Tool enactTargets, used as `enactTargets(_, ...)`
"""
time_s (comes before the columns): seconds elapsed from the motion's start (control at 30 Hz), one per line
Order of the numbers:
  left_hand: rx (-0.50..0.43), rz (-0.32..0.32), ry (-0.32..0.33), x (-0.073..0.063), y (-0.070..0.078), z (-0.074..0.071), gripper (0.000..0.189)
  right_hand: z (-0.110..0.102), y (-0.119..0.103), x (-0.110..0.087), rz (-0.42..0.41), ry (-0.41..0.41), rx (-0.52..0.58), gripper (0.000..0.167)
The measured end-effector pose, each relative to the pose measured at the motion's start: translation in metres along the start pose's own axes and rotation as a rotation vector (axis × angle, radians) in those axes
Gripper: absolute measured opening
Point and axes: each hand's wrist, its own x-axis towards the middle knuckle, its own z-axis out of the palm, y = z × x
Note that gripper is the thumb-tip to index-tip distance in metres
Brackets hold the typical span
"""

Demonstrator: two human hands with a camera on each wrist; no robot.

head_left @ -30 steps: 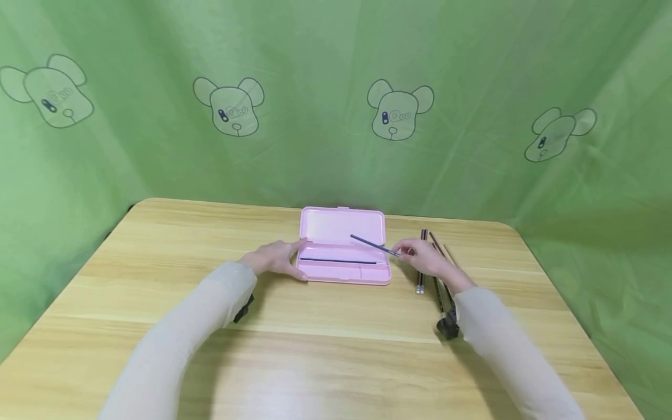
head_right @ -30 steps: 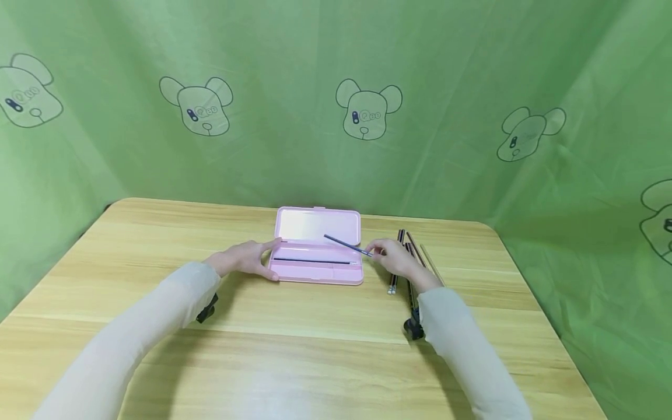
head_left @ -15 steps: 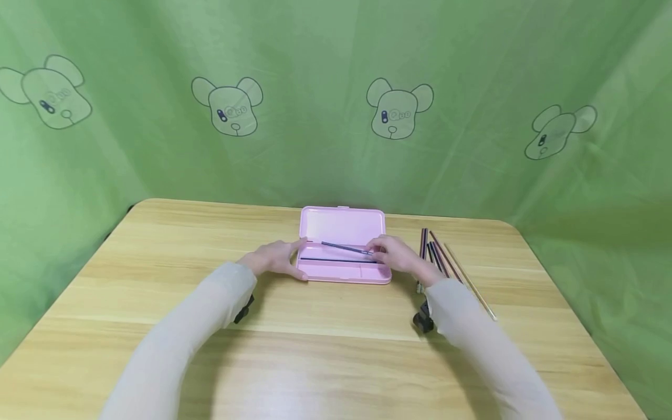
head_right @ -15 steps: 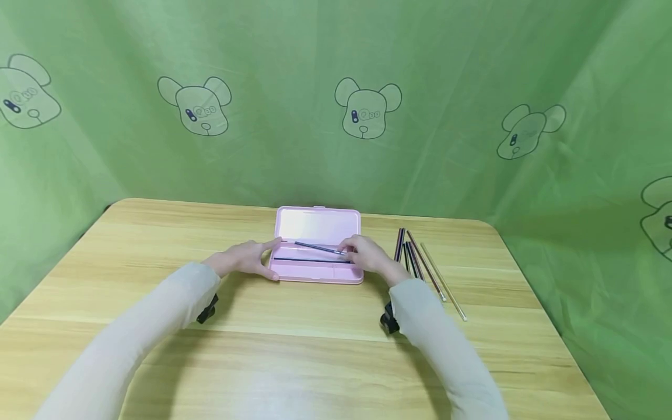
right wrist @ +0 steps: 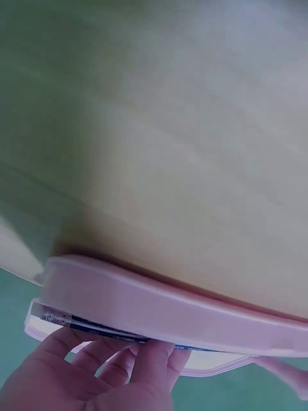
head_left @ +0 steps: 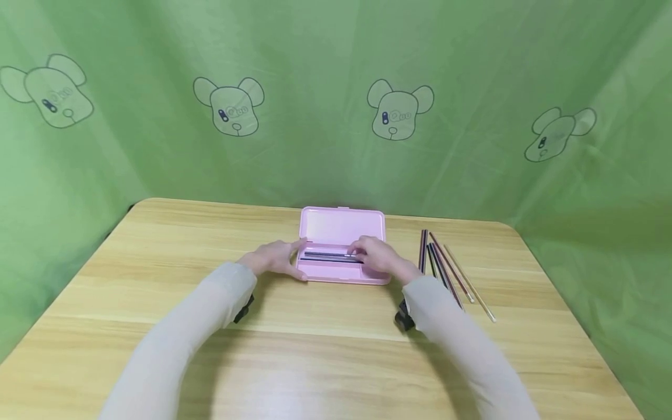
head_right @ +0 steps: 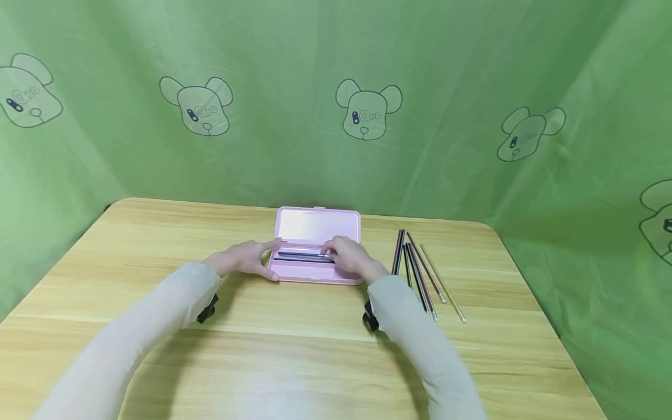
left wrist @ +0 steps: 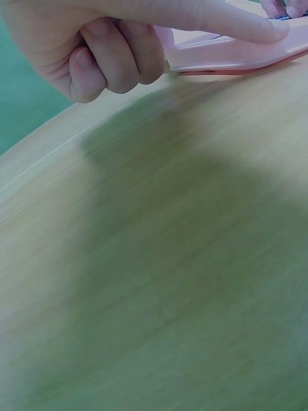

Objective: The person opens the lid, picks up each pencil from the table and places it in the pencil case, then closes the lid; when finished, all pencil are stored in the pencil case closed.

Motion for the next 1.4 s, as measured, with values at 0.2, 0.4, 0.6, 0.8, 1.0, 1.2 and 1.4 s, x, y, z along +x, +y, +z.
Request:
enactTargets(0.2,-0.004,0.000,-0.005,0.000,0.001,-0.001,0.104,0.004,-0.006,0.005,0.000,-0.014,-0.039,0.021)
enactTargets(0.4,0.008,0.005,-0.001,0.002,0.002,0.000,0.104,0.007,-0.006,0.008,0.025,-0.033,-0.042,0.022)
enactTargets(0.6,0.009,0.006,0.002,0.002,0.001,0.000,0.103,0.008,-0.003,0.007,0.018,-0.035,-0.003,0.023)
enactTargets(0.8,0.016,0.010,0.002,0.001,-0.001,-0.001,0.104,0.007,-0.002,0.006,0.005,-0.012,0.047,0.022)
enactTargets(1.0,0.014,0.014,-0.007,0.000,0.000,-0.002,0.104,0.007,0.002,0.005,-0.016,0.060,0.136,0.019)
enactTargets(1.2,0.029,0.009,-0.012,0.001,0.000,-0.002,0.102,0.001,0.005,-0.001,-0.028,0.109,0.196,0.020)
enactTargets(1.4,0.017,0.005,-0.019,0.001,0.000,-0.002,0.102,-0.008,0.010,-0.014,0.041,0.104,0.242,0.022)
